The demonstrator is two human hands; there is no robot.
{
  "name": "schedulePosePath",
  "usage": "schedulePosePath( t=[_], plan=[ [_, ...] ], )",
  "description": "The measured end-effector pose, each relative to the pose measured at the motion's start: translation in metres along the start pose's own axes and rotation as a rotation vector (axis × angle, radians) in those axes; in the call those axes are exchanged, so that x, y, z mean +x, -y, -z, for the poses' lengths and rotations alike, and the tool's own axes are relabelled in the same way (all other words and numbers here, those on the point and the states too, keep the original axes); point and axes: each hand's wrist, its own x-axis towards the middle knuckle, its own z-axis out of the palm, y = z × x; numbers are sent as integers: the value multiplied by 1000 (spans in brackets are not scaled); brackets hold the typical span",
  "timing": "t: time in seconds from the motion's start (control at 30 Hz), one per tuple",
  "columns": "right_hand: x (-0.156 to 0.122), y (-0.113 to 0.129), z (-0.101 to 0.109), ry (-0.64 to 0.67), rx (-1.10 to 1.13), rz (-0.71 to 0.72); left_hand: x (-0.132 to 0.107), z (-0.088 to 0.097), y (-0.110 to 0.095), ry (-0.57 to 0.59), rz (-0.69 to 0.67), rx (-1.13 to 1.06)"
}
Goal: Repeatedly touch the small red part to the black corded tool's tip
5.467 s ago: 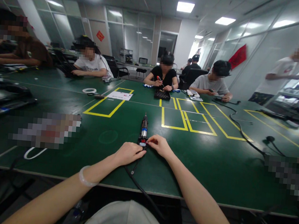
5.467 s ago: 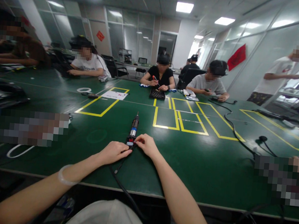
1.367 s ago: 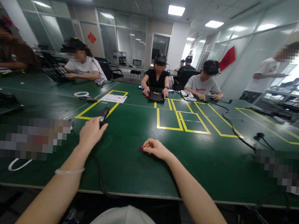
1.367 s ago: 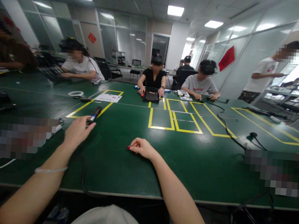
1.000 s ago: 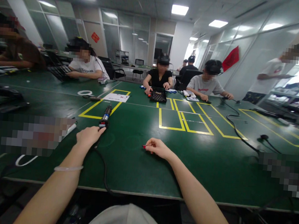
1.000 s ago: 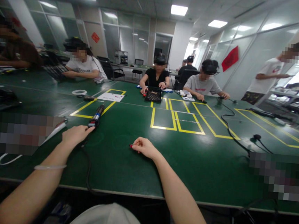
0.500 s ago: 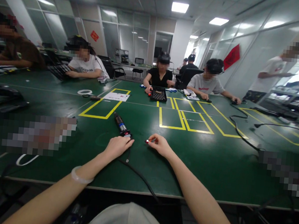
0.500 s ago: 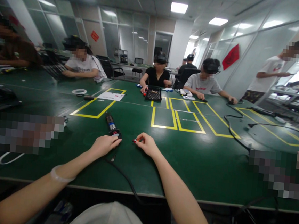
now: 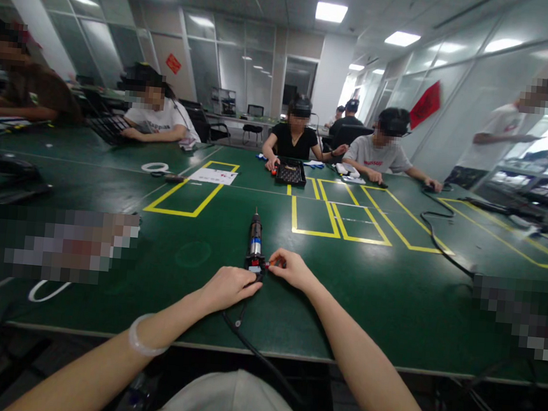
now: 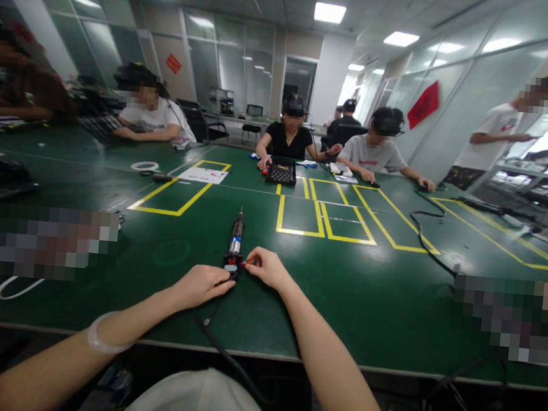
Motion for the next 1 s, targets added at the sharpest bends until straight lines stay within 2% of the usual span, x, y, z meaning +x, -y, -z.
schedulePosePath(
  t=[0.23, 0.5, 0.73, 0.8, 0.93, 1.0],
  plan=[
    [1, -5, -2, -57, -75, 56, 0, 0, -1, -18, -22, -11],
    [0, 1, -7, -55, -39, 55, -1, 0, -2, -12, -24, 45],
    [-2, 3, -1, -11, 72, 24, -3, 5, -6, -25, 25, -44],
    [-2, 1, 2, -18, 60, 49, -4, 9, -6, -77, 99, -100],
    [-3, 3, 1, 22, 102, 37, 1, 11, 6, -367, 321, -173],
    [-4, 6, -1, 50, 131, 36, 6, 6, 14, -397, 356, -186]
  ],
)
